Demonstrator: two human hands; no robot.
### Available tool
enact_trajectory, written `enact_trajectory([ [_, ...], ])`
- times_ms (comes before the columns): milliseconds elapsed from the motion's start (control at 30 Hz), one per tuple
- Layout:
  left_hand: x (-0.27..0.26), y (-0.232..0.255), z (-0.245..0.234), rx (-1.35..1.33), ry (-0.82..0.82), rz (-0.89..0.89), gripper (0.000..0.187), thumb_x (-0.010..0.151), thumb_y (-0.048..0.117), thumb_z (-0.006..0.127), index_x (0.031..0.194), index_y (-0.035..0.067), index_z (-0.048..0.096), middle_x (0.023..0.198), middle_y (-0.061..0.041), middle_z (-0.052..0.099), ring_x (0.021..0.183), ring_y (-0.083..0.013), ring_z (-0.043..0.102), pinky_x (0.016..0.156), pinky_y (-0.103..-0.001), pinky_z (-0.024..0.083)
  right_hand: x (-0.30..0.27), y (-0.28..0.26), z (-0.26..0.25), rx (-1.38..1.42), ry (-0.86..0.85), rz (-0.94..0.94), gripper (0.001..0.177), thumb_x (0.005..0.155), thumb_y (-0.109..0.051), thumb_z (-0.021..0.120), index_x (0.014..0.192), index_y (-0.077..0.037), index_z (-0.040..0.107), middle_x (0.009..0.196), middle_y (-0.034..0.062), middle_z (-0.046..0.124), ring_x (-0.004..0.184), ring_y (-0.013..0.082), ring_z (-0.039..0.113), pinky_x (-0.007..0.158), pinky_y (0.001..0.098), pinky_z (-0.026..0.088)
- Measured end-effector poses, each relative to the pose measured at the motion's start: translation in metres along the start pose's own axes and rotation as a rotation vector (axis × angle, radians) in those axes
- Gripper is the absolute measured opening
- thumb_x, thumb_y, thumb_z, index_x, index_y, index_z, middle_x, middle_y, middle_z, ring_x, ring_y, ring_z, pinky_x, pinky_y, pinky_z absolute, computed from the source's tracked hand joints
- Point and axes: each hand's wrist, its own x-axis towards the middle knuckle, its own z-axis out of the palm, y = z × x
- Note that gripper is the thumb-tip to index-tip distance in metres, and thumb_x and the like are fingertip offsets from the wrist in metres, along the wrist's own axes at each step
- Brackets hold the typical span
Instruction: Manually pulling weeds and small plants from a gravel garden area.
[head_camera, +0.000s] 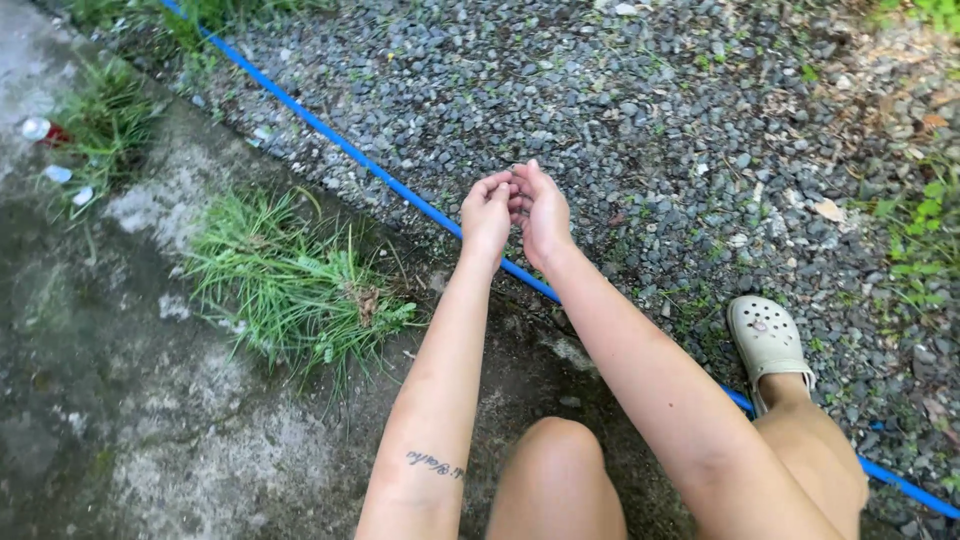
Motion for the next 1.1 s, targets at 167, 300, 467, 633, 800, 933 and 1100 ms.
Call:
enact_trajectory([
  [167,0.004,-0.008,0.016,0.051,-0.045,-0.007,0.022,0.102,0.01,0.056,0.121,0.002,0.065,0.102,-0.005,0.07,0.083,-0.0109,0.065,0.065,-0.026,0.054,0.005,0.0,-0.015,0.005,0.06,-0.018,0.042,0.1,-0.044,0.055,0.12,-0.008,0.066,0.102,-0.0004,0.067,0.083,0.0104,0.057,0.072,0.0304,0.046],
  [300,0.006,-0.026,0.025,0.107,-0.044,-0.042,0.023,0.101,0.01,0.056,0.122,0.004,0.064,0.102,-0.005,0.07,0.084,-0.011,0.066,0.064,-0.026,0.054,-0.004,-0.007,-0.026,-0.032,0.094,0.005,0.041,0.1,-0.043,0.054,0.121,-0.011,0.068,0.104,-0.0019,0.069,0.085,0.0093,0.057,0.074,0.0295,0.044],
  [467,0.01,-0.042,0.036,0.102,-0.108,-0.052,0.022,0.101,0.01,0.056,0.121,0.002,0.062,0.103,-0.006,0.069,0.083,-0.0125,0.067,0.062,-0.027,0.053,-0.004,-0.003,-0.047,-0.004,0.09,-0.041,0.039,0.101,-0.042,0.057,0.122,-0.011,0.068,0.106,-0.0027,0.066,0.088,0.0097,0.056,0.075,0.0302,0.043],
  [633,0.014,-0.05,0.058,0.135,-0.154,-0.046,0.023,0.101,0.009,0.056,0.122,0.002,0.061,0.101,-0.007,0.068,0.081,-0.0136,0.066,0.06,-0.029,0.055,-0.014,-0.021,-0.056,0.004,0.159,-0.061,0.04,0.099,-0.043,0.056,0.123,-0.013,0.067,0.109,-0.0048,0.068,0.09,0.0083,0.057,0.076,0.0306,0.043],
  [800,0.006,-0.064,0.09,0.151,-0.244,-0.068,0.022,0.102,0.009,0.055,0.122,0.002,0.06,0.1,-0.007,0.069,0.08,-0.0129,0.066,0.061,-0.029,0.056,-0.019,-0.032,-0.093,0.039,0.186,-0.123,0.04,0.101,-0.042,0.057,0.124,-0.012,0.068,0.108,-0.0024,0.068,0.087,0.009,0.057,0.078,0.031,0.045],
  [933,-0.015,-0.074,0.124,0.22,-0.289,-0.095,0.022,0.101,0.009,0.054,0.122,0.002,0.06,0.099,-0.006,0.069,0.078,-0.0126,0.067,0.059,-0.029,0.055,-0.031,-0.047,-0.129,0.066,0.25,-0.13,0.037,0.1,-0.04,0.059,0.122,-0.012,0.068,0.106,-0.0025,0.068,0.086,0.0089,0.058,0.076,0.0313,0.046],
  [1100,-0.054,-0.094,0.178,0.181,-0.371,-0.151,0.022,0.103,0.01,0.054,0.123,0.003,0.058,0.099,-0.006,0.067,0.08,-0.0136,0.067,0.06,-0.029,0.055,-0.054,-0.068,-0.188,0.065,0.293,-0.206,0.03,0.1,-0.034,0.062,0.121,-0.013,0.069,0.097,-0.0019,0.065,0.082,0.0089,0.057,0.072,0.0304,0.045],
])
